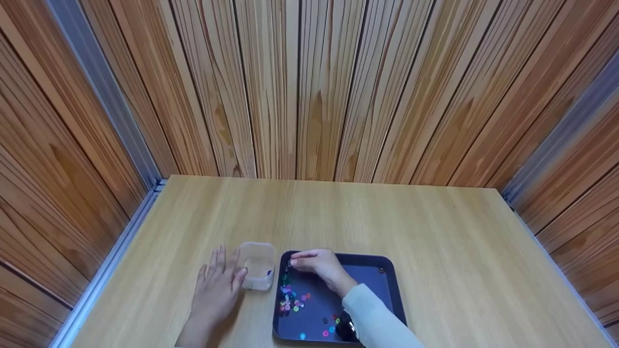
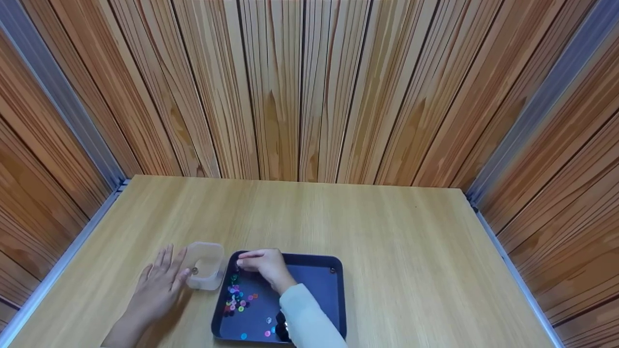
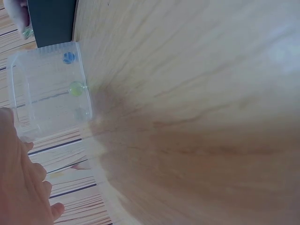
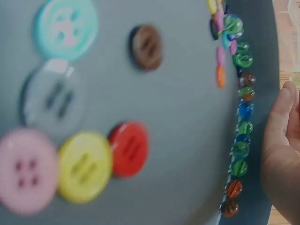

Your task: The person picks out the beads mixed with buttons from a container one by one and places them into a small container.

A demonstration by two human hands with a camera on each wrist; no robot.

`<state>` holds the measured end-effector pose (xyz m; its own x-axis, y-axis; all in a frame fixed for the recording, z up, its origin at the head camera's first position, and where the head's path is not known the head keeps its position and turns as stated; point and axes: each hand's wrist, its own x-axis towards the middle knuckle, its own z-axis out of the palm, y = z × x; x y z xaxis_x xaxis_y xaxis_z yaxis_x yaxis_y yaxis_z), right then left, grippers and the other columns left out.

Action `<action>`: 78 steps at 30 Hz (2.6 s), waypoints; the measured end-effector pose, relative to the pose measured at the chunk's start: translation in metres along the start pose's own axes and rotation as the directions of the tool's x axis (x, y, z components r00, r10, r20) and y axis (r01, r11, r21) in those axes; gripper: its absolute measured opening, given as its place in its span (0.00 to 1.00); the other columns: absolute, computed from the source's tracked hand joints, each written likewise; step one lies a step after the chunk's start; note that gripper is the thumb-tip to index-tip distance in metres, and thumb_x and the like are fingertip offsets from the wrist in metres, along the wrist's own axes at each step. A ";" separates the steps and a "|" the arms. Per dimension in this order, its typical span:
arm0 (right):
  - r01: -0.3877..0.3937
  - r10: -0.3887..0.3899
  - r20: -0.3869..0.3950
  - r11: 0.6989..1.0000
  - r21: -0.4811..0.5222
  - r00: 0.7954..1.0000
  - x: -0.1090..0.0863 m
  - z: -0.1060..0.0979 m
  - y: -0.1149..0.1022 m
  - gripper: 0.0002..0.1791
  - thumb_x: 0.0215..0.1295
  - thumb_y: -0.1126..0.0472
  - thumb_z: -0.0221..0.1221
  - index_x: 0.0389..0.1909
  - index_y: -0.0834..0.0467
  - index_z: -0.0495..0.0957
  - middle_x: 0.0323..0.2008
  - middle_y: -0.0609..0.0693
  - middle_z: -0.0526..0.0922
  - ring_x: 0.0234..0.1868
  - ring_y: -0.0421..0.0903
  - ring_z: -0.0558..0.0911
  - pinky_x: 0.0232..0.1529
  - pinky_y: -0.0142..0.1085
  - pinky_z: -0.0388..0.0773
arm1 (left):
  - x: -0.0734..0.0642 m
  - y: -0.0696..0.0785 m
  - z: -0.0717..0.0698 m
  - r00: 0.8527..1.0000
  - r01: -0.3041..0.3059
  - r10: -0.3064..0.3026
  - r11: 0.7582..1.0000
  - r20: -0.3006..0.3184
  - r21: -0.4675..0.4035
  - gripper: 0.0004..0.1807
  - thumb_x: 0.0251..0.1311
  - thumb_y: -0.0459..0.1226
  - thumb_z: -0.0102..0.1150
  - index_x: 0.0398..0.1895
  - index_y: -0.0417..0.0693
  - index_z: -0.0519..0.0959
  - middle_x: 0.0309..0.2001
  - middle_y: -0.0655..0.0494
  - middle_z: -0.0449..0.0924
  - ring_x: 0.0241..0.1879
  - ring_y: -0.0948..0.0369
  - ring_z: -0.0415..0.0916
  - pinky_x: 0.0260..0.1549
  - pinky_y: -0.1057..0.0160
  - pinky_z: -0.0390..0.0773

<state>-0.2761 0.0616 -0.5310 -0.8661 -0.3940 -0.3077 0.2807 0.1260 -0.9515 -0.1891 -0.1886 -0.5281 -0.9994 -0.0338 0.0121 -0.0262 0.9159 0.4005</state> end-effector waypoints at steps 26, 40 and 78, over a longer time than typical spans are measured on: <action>0.122 -0.119 0.025 0.983 -0.135 0.993 -0.002 0.050 -0.056 0.16 0.52 0.53 0.67 0.41 0.57 0.84 0.38 0.48 0.86 0.41 0.43 0.84 0.53 0.43 0.77 | -0.001 0.002 -0.001 1.000 -0.009 0.009 1.000 -0.012 0.017 0.35 0.68 0.59 0.25 0.73 0.55 0.47 0.74 0.43 0.36 0.73 0.45 0.33 0.67 0.38 0.39; 0.196 -0.206 0.021 0.888 -0.415 0.978 0.002 0.072 -0.054 0.07 0.52 0.65 0.66 0.31 0.50 0.86 0.31 0.44 0.86 0.32 0.38 0.84 0.38 0.31 0.82 | 0.000 0.000 0.001 1.000 -0.016 0.016 1.000 -0.015 0.004 0.33 0.69 0.56 0.31 0.73 0.55 0.47 0.74 0.44 0.34 0.73 0.46 0.33 0.66 0.37 0.39; 0.192 -0.237 -0.120 0.933 -0.305 0.964 -0.005 0.025 -0.033 0.13 0.51 0.57 0.68 0.36 0.58 0.85 0.35 0.48 0.87 0.41 0.41 0.83 0.48 0.36 0.78 | 0.001 0.000 0.001 1.000 0.010 -0.010 1.000 0.018 0.004 0.35 0.67 0.60 0.25 0.74 0.58 0.43 0.74 0.45 0.33 0.73 0.46 0.31 0.67 0.38 0.38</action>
<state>-0.2706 0.0369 -0.4983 -0.9512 -0.3001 -0.0711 -0.0300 0.3194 -0.9471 -0.1902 -0.1882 -0.5285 -0.9993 -0.0362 -0.0086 -0.0367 0.9171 0.3970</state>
